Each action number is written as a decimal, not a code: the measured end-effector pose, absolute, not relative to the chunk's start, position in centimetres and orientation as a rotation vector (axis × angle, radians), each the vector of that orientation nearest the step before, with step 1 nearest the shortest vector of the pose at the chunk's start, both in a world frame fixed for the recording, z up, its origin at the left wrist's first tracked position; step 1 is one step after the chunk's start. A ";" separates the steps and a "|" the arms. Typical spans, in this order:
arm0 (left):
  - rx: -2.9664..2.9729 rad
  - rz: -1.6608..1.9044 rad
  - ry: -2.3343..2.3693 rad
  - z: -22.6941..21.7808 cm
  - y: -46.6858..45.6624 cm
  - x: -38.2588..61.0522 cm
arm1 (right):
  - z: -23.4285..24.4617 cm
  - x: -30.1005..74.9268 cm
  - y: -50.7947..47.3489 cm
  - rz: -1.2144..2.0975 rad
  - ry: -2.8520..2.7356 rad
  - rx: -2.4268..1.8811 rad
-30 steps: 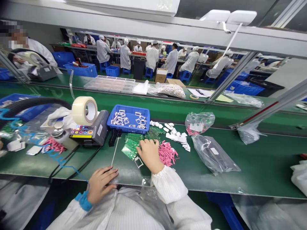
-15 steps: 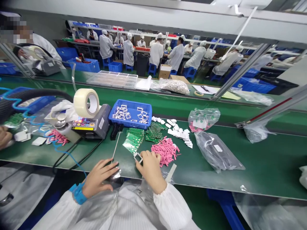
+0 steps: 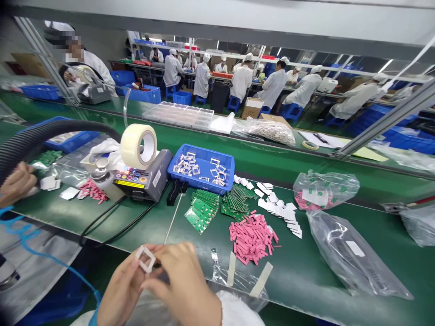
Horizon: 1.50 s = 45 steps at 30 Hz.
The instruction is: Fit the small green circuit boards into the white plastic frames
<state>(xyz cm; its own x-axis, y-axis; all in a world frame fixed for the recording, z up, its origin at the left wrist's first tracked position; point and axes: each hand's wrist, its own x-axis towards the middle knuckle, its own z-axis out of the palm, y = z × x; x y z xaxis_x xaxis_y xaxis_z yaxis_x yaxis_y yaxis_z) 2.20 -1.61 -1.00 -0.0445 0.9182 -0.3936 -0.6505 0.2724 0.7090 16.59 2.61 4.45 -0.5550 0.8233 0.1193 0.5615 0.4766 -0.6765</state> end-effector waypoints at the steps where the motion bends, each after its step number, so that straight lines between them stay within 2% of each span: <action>1: 0.287 1.331 0.962 -0.8 -1.3 2.0 | 4.7 16.7 3.7 0.732 -2.301 -1.181; 6: 0.180 1.280 0.917 -0.5 -0.6 1.2 | 4.0 14.8 11.3 0.232 -2.366 -1.467; 13: 0.031 1.122 0.846 -0.8 -2.1 -1.6 | 0.9 13.1 16.4 0.264 -2.429 -1.404; 18: -0.132 1.183 0.933 -2.9 -4.6 -6.6 | 3.5 14.2 15.0 0.515 -2.339 -1.318; 22: -0.428 1.536 1.056 -4.0 -6.3 -11.9 | 5.7 10.9 11.0 0.882 -2.374 -1.091; 26: -0.567 1.754 1.127 -3.4 -7.3 -16.1 | 4.0 3.2 7.4 1.854 -2.294 -0.732; 28: -0.527 1.762 1.181 -3.3 -7.7 -17.4 | 2.2 -1.3 6.0 2.194 -2.218 -0.645; 32: -0.313 1.750 1.254 -4.0 -8.8 -18.7 | -0.3 -8.8 3.4 2.337 -2.201 -0.651; 37: -0.195 1.815 1.253 -4.5 -8.8 -19.3 | 0.0 -11.5 2.3 2.399 -2.054 -0.810; 42: -0.215 1.791 1.188 -4.8 -6.8 -17.1 | 3.6 -6.5 3.3 2.307 -2.010 -1.036; 45: -0.191 1.703 1.104 -4.2 -6.4 -13.6 | 7.2 0.3 3.3 2.212 -2.017 -0.943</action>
